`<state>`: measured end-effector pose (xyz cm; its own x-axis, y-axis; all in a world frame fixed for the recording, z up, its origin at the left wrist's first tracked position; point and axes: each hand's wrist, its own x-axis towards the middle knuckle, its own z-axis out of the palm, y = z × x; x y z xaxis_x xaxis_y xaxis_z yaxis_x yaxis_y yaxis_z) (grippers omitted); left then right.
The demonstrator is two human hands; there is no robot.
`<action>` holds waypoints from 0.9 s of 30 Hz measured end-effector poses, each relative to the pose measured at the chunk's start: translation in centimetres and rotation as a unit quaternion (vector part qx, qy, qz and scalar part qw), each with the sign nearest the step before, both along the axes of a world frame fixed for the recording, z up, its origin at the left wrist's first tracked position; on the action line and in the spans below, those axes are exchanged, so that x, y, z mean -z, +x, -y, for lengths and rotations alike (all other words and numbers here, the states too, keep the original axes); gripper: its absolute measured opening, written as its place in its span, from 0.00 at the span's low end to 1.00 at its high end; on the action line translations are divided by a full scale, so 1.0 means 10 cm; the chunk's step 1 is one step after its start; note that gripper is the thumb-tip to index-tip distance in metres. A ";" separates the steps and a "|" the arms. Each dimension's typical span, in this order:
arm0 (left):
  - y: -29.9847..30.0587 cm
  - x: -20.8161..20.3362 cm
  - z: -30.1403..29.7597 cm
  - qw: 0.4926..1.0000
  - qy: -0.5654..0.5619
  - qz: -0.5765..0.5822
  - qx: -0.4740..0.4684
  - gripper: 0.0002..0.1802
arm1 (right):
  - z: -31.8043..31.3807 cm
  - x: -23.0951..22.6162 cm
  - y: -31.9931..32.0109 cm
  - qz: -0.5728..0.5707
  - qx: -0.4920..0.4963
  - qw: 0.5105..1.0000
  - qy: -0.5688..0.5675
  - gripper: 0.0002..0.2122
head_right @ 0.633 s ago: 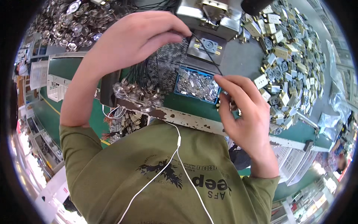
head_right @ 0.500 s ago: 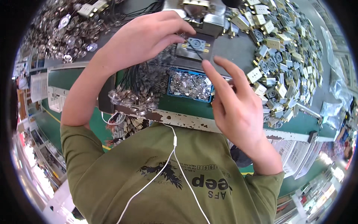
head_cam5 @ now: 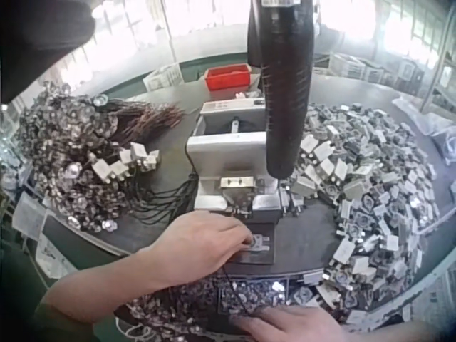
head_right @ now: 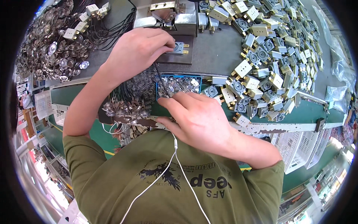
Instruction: Assembling and testing small electronic components on a factory production line.
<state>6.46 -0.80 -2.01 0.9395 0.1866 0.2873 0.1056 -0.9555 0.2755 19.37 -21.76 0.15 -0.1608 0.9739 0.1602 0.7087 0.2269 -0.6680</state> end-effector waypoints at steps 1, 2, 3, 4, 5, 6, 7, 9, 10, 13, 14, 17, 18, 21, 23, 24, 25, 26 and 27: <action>0.00 0.01 0.01 1.000 -0.005 0.014 -0.002 0.06 | 0.00 0.00 0.00 0.000 0.000 1.000 0.001 0.17; 0.00 0.01 0.02 1.000 -0.005 0.014 -0.002 0.06 | 0.00 0.01 -0.01 -0.008 -0.002 1.000 0.016 0.17; 0.01 0.00 0.03 1.000 -0.008 0.008 -0.004 0.05 | -0.01 0.01 -0.01 -0.015 -0.004 0.999 0.032 0.17; 0.02 0.00 0.04 1.000 -0.011 0.002 -0.007 0.05 | -0.01 0.01 0.00 -0.015 -0.005 0.999 0.033 0.17; 0.02 -0.01 0.04 1.000 -0.011 0.003 -0.008 0.05 | -0.01 0.00 0.00 -0.009 -0.008 0.999 0.033 0.17; 0.02 -0.01 0.04 1.000 -0.012 0.003 -0.005 0.06 | -0.01 -0.01 0.02 -0.003 -0.012 0.999 0.034 0.17; 0.03 -0.03 0.04 1.000 -0.012 0.003 -0.002 0.07 | 0.00 -0.04 0.04 -0.002 -0.013 0.999 0.034 0.17; -0.03 -0.16 0.06 0.999 -0.014 0.026 0.023 0.09 | 0.00 -0.15 0.11 0.117 -0.024 0.990 0.080 0.16; -0.08 -0.21 0.08 0.997 -0.015 0.049 0.050 0.11 | -0.02 -0.22 0.16 0.120 -0.026 0.989 0.080 0.16; -0.24 -0.21 0.15 0.987 -0.100 0.057 0.116 0.14 | -0.13 -0.28 0.31 0.134 0.030 0.969 0.206 0.11; -0.29 -0.26 0.14 0.991 -0.079 -0.011 0.110 0.13 | -0.24 -0.25 0.44 0.065 0.049 0.993 0.083 0.11; -0.33 -0.35 0.06 0.995 -0.038 -0.068 0.055 0.12 | -0.40 -0.16 0.63 0.019 0.038 0.999 -0.003 0.10; -0.35 -0.33 0.10 0.997 -0.022 -0.043 0.057 0.09 | -0.41 -0.12 0.62 0.029 0.011 0.999 0.034 0.09; -0.41 -0.28 -0.01 0.996 0.027 -0.019 0.082 0.14 | -0.45 -0.16 0.52 0.145 -0.031 0.988 0.035 0.08; -0.47 -0.25 0.04 0.997 -0.045 -0.036 0.057 0.12 | -0.59 -0.04 0.62 -0.079 0.040 0.983 -0.161 0.08; -0.48 -0.21 0.00 0.995 -0.057 -0.079 0.037 0.13 | -0.61 -0.05 0.61 -0.058 0.025 0.988 -0.141 0.10; -0.49 -0.20 -0.03 0.990 -0.069 -0.122 0.017 0.13 | -0.61 -0.06 0.60 -0.039 0.010 0.992 -0.122 0.13; -0.52 -0.21 -0.05 0.990 -0.069 -0.120 0.012 0.13 | -0.62 0.00 0.61 -0.036 0.004 0.992 -0.121 0.13; -0.49 -0.21 -0.02 0.995 -0.054 -0.082 -0.001 0.11 | -0.52 0.14 0.64 -0.055 0.035 0.997 -0.048 0.16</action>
<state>1.52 -0.58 0.13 0.9715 0.2104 0.1089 0.1596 -0.9211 0.3551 25.73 -16.58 -1.22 -0.0791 0.9937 0.0790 0.6419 0.1114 -0.7587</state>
